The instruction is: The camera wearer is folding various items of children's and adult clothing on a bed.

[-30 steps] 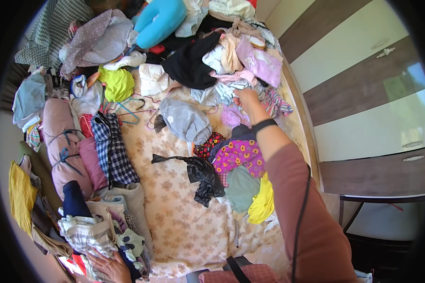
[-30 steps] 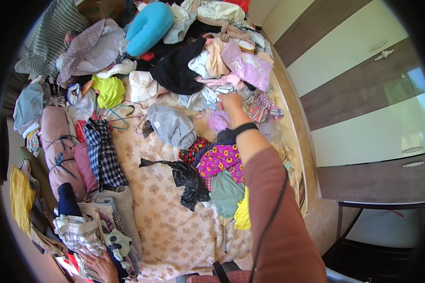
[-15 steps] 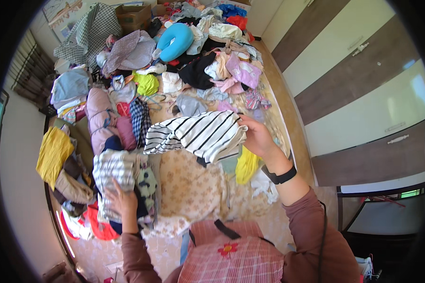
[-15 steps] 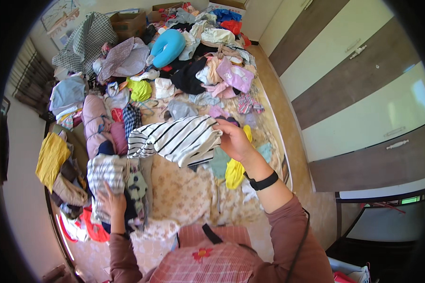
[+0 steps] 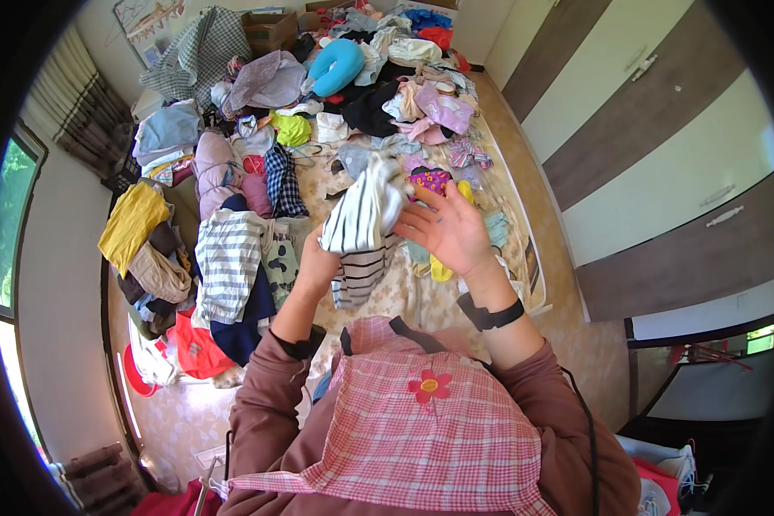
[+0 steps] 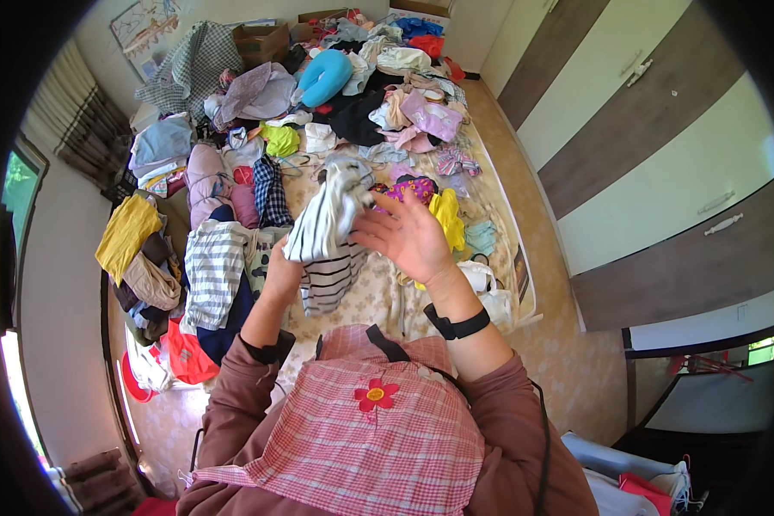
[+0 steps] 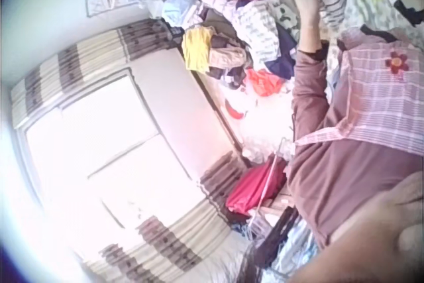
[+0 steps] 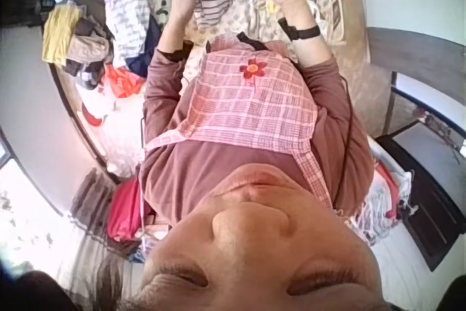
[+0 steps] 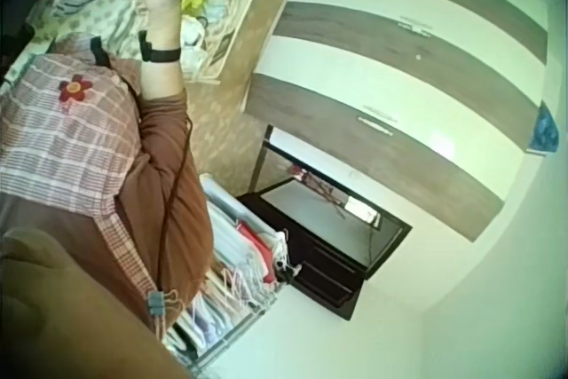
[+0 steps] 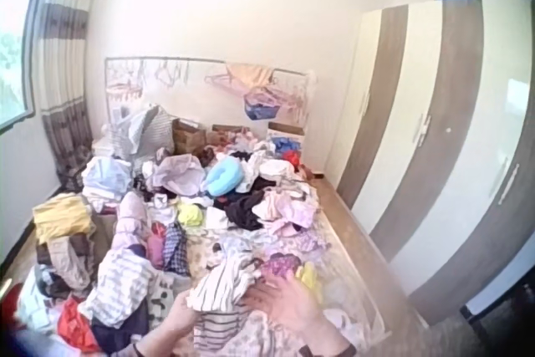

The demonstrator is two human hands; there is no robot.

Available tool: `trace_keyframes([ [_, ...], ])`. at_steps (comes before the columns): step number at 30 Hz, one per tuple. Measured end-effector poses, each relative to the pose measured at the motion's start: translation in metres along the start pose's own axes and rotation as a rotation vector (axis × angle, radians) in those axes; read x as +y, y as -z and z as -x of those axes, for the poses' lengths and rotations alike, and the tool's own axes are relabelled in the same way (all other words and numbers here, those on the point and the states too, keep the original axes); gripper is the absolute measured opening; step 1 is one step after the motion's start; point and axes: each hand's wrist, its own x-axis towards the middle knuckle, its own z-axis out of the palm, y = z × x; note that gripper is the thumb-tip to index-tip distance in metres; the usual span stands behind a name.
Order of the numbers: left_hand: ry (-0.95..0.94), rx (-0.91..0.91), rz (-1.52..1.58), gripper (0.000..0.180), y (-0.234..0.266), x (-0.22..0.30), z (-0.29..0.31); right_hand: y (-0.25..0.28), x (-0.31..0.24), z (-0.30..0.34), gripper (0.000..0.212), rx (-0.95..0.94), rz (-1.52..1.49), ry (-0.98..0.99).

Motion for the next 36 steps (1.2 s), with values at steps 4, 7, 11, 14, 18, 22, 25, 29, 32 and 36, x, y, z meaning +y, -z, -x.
trace_keyframes([
  [4,0.503,-0.091,0.422,0.032,-0.011,0.030,0.004,0.044,0.013,0.011,0.057,0.152,0.482,0.228],
  [7,0.459,-0.150,0.604,0.035,-0.009,0.037,0.013,0.026,0.039,0.025,0.054,0.116,0.372,-0.068],
  [11,0.498,-0.094,0.450,0.035,-0.013,0.043,0.008,0.027,0.052,0.030,0.053,-0.053,0.116,-0.100],
  [14,0.359,-0.029,0.182,0.046,-0.017,0.042,0.018,0.016,0.048,0.024,0.054,0.010,0.152,-0.034],
  [18,0.230,-0.110,0.032,0.042,-0.026,0.051,0.030,0.022,0.038,0.022,0.051,0.099,0.339,0.027],
  [22,-0.282,-0.374,-0.457,0.025,-0.026,0.059,0.037,0.029,0.030,0.017,0.044,0.047,0.392,0.073],
  [25,-0.563,-0.457,-0.685,0.024,-0.028,0.062,0.038,0.012,0.024,0.019,0.044,0.044,0.649,0.164],
  [29,-0.772,-0.409,-0.913,0.025,-0.036,0.069,0.043,0.009,0.023,0.023,0.042,0.066,0.833,0.232],
  [32,-0.750,-0.408,-0.879,0.032,-0.034,0.063,0.047,0.016,0.020,0.023,0.037,0.045,0.936,0.255],
  [36,-0.279,-0.427,-0.439,0.042,-0.023,0.047,0.052,0.010,0.021,0.027,0.033,0.012,0.971,0.338],
])
